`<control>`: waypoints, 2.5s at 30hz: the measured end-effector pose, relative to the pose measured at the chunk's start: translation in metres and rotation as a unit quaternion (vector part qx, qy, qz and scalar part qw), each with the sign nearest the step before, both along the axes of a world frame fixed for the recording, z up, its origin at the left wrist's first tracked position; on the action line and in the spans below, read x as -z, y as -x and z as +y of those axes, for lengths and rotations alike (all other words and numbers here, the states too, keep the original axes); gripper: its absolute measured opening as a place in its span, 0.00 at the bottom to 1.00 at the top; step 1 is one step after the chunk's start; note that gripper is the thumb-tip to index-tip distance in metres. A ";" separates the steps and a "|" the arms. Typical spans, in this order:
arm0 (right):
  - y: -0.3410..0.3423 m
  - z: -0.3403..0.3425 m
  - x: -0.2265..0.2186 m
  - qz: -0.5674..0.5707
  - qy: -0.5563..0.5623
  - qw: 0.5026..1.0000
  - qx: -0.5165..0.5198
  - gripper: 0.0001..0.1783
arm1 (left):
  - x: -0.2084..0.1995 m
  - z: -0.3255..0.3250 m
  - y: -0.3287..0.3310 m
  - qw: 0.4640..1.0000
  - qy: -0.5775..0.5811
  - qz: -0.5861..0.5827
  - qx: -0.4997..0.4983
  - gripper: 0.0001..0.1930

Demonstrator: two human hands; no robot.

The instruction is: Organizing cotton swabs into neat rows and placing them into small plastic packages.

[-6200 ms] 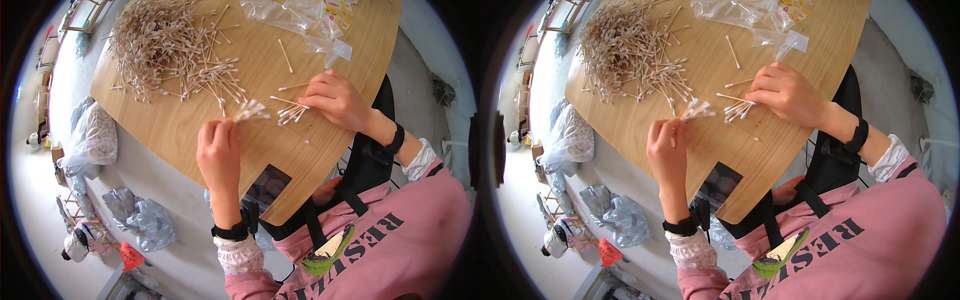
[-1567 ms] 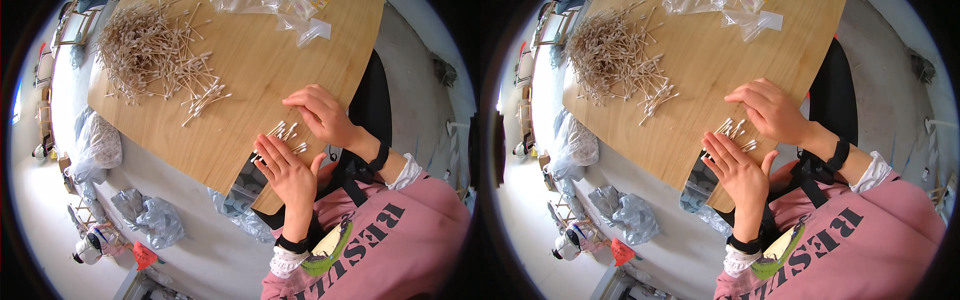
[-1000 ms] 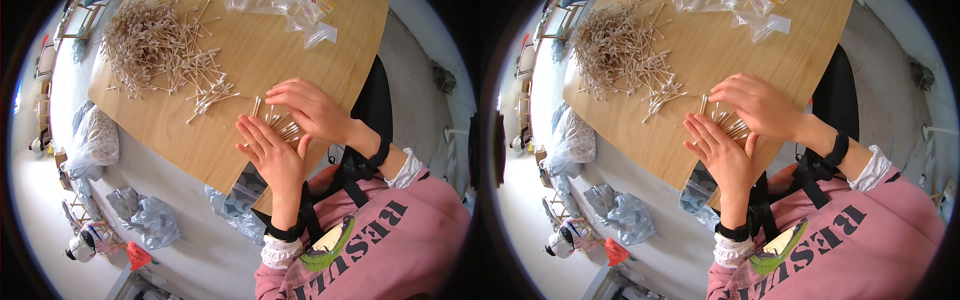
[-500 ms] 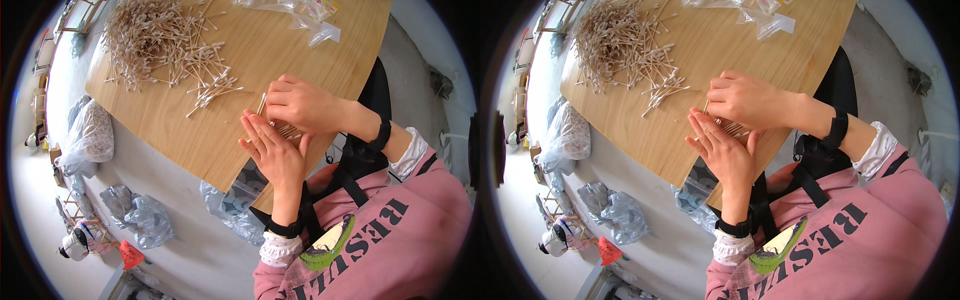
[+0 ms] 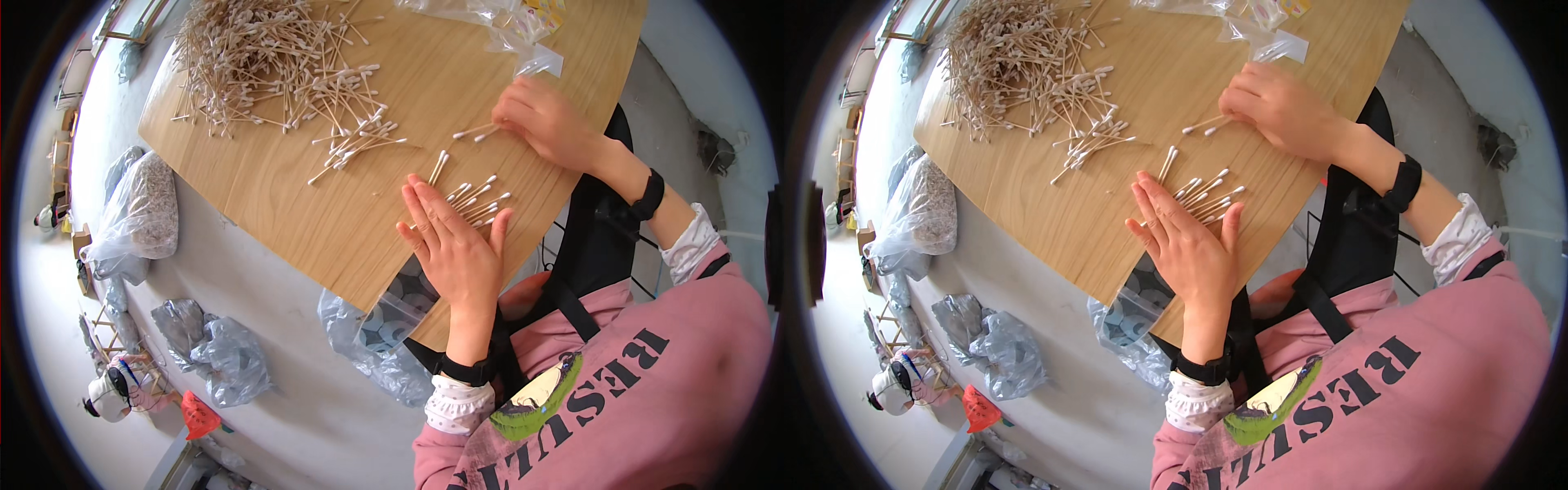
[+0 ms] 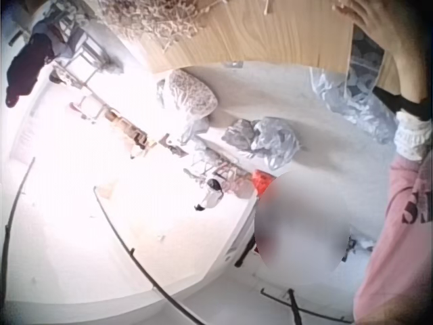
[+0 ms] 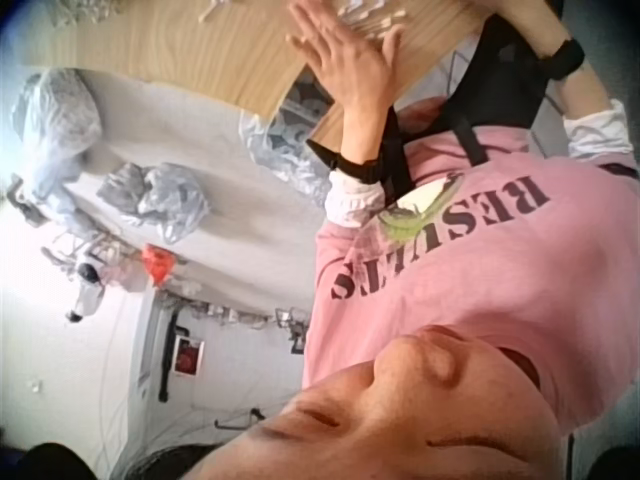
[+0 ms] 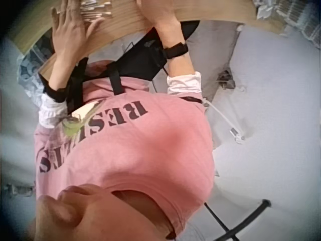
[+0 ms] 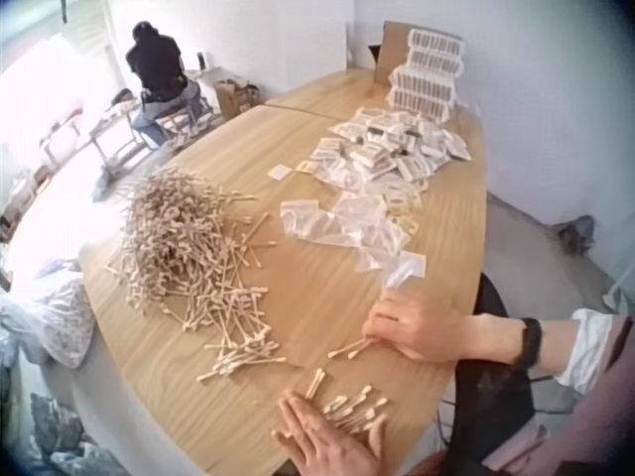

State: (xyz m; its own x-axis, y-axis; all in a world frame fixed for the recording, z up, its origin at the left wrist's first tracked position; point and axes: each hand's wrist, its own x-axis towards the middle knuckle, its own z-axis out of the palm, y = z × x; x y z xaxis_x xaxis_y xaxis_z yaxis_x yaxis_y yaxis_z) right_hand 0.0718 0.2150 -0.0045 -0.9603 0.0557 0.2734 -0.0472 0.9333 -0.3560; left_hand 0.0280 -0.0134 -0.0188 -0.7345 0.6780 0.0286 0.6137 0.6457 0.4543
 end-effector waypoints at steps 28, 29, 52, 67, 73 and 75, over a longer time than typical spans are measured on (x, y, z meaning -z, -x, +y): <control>-0.009 -0.049 -0.006 0.056 0.265 0.955 0.123 0.09 | -0.013 0.009 0.000 0.993 0.094 0.029 0.066 0.60; -0.012 -0.050 -0.005 0.060 0.265 0.951 0.149 0.10 | -0.013 0.013 0.007 0.993 0.096 0.033 0.057 0.60; 0.011 -0.101 0.007 0.184 0.602 0.750 0.202 0.32 | -0.020 -0.014 0.017 0.775 -0.502 -0.293 -0.247 0.31; -0.012 -0.126 0.003 -0.002 0.233 0.964 0.126 0.49 | -0.016 -0.015 0.009 0.724 -0.562 -0.317 -0.242 0.32; -0.005 -0.096 0.000 0.010 0.284 0.947 0.150 0.46 | -0.023 -0.012 -0.002 0.742 -0.531 -0.341 -0.227 0.32; -0.005 -0.090 0.000 0.026 0.365 0.918 0.154 0.44 | -0.018 -0.011 -0.001 0.745 -0.538 -0.317 -0.234 0.32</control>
